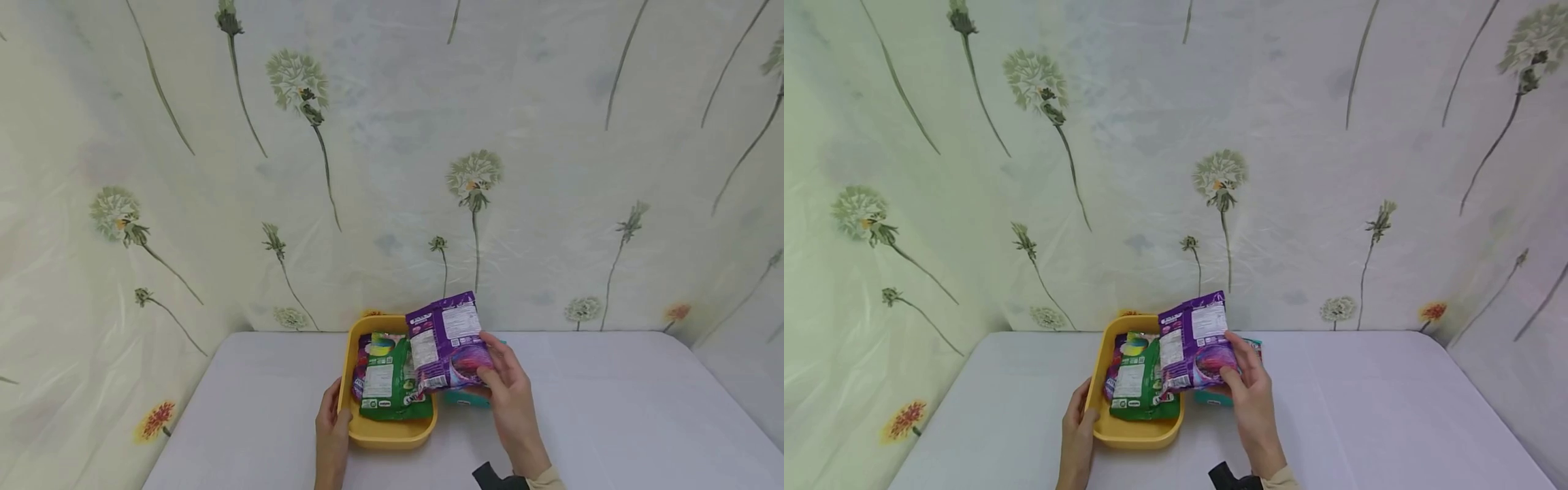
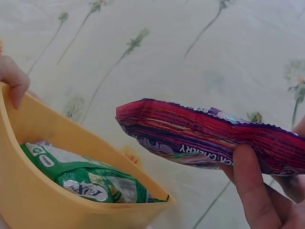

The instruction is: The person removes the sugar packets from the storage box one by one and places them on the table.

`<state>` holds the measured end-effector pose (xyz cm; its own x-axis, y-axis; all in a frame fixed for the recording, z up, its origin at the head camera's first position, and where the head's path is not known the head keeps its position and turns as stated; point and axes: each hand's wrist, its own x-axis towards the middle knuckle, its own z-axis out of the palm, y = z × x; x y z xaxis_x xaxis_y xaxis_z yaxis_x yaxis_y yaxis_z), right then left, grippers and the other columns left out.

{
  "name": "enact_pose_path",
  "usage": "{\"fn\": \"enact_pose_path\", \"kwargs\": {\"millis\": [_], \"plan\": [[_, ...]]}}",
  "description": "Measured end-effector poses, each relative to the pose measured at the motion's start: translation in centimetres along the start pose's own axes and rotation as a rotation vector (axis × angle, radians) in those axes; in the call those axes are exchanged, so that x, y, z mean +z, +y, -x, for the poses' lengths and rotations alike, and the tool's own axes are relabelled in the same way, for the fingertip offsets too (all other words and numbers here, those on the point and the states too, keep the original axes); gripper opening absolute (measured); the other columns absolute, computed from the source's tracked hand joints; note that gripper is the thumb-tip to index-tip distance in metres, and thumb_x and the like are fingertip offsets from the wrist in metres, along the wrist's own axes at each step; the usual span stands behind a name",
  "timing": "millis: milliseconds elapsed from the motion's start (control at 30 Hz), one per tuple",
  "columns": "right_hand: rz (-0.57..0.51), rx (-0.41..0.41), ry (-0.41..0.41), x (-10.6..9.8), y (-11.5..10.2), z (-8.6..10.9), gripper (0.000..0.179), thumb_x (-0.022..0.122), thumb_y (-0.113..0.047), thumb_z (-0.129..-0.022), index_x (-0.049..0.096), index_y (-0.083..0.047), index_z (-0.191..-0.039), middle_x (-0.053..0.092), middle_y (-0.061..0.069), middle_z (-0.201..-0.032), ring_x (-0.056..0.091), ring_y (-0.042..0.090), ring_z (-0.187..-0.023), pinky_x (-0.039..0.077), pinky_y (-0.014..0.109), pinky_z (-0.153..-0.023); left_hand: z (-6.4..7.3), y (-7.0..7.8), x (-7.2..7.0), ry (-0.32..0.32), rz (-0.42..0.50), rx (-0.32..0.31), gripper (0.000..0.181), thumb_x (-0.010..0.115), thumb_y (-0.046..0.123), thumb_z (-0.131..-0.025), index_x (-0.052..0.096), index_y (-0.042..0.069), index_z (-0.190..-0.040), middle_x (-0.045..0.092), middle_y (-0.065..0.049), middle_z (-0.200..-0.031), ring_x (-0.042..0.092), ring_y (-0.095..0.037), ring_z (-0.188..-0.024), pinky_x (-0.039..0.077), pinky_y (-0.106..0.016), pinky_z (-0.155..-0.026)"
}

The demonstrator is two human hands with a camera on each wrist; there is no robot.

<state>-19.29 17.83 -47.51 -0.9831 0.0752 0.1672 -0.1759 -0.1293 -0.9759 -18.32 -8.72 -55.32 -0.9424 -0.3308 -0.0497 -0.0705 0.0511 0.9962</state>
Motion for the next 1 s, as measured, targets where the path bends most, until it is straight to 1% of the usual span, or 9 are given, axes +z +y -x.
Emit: {"fn": "enact_pose_path", "kwargs": {"millis": [67,200,433,533,733,1000], "plan": [[-0.002,0.008,0.011,-0.1,-0.1,0.0,0.049,0.046,-0.006,-0.102,0.038,-0.01,-0.149,0.056,-0.013,-0.135,0.066,0.006,-0.106,0.062,0.029,-0.076,0.0,0.1,0.0,-0.001,-0.004,-0.007,0.061,0.046,-0.002,-0.086,0.044,0.005,-0.146,0.044,-0.018,-0.154,0.039,-0.036,-0.145,0.033,-0.049,-0.114],[0.008,0.03,0.026,-0.4,-0.3,0.0,0.048,0.047,-0.012,-0.103,0.037,-0.013,-0.15,0.054,-0.012,-0.137,0.065,0.003,-0.109,0.061,0.026,-0.079,0.1,0.1,0.0,0.003,-0.007,-0.009,0.061,0.046,-0.002,-0.085,0.044,0.006,-0.146,0.044,-0.018,-0.154,0.039,-0.036,-0.145,0.034,-0.049,-0.115],[0.006,0.059,0.052,-0.8,-0.6,0.0,0.048,0.047,-0.016,-0.104,0.036,-0.016,-0.151,0.047,-0.002,-0.147,0.063,0.0,-0.114,0.059,0.023,-0.083,0.1,0.1,0.0,0.003,-0.006,-0.005,0.061,0.046,-0.002,-0.085,0.044,0.005,-0.146,0.044,-0.018,-0.154,0.04,-0.036,-0.145,0.033,-0.049,-0.115],[-0.006,0.063,0.067,-1.0,-0.7,0.0,0.048,0.046,-0.016,-0.104,0.036,-0.015,-0.151,0.049,-0.005,-0.145,0.063,0.0,-0.113,0.059,0.022,-0.084,0.1,0.1,-0.1,-0.003,-0.009,-0.003,0.062,0.047,-0.002,-0.085,0.043,0.006,-0.147,0.044,-0.018,-0.154,0.039,-0.036,-0.145,0.033,-0.05,-0.115],[-0.037,0.047,0.085,-1.5,-0.8,-0.1,0.048,0.046,-0.014,-0.104,0.037,-0.013,-0.15,0.056,-0.014,-0.134,0.067,0.002,-0.106,0.06,0.024,-0.08,0.1,0.0,0.0,-0.005,-0.007,-0.004,0.061,0.047,-0.001,-0.086,0.043,0.006,-0.147,0.043,-0.017,-0.154,0.039,-0.035,-0.145,0.033,-0.048,-0.114],[-0.059,0.022,0.091,-2.1,-0.8,-0.2,0.047,0.045,-0.013,-0.104,0.036,-0.012,-0.15,0.059,-0.013,-0.131,0.069,0.004,-0.101,0.061,0.023,-0.075,0.0,0.1,0.0,-0.002,-0.013,-0.024,0.061,0.047,0.001,-0.087,0.041,0.006,-0.148,0.041,-0.018,-0.155,0.038,-0.037,-0.145,0.034,-0.051,-0.114]]}}
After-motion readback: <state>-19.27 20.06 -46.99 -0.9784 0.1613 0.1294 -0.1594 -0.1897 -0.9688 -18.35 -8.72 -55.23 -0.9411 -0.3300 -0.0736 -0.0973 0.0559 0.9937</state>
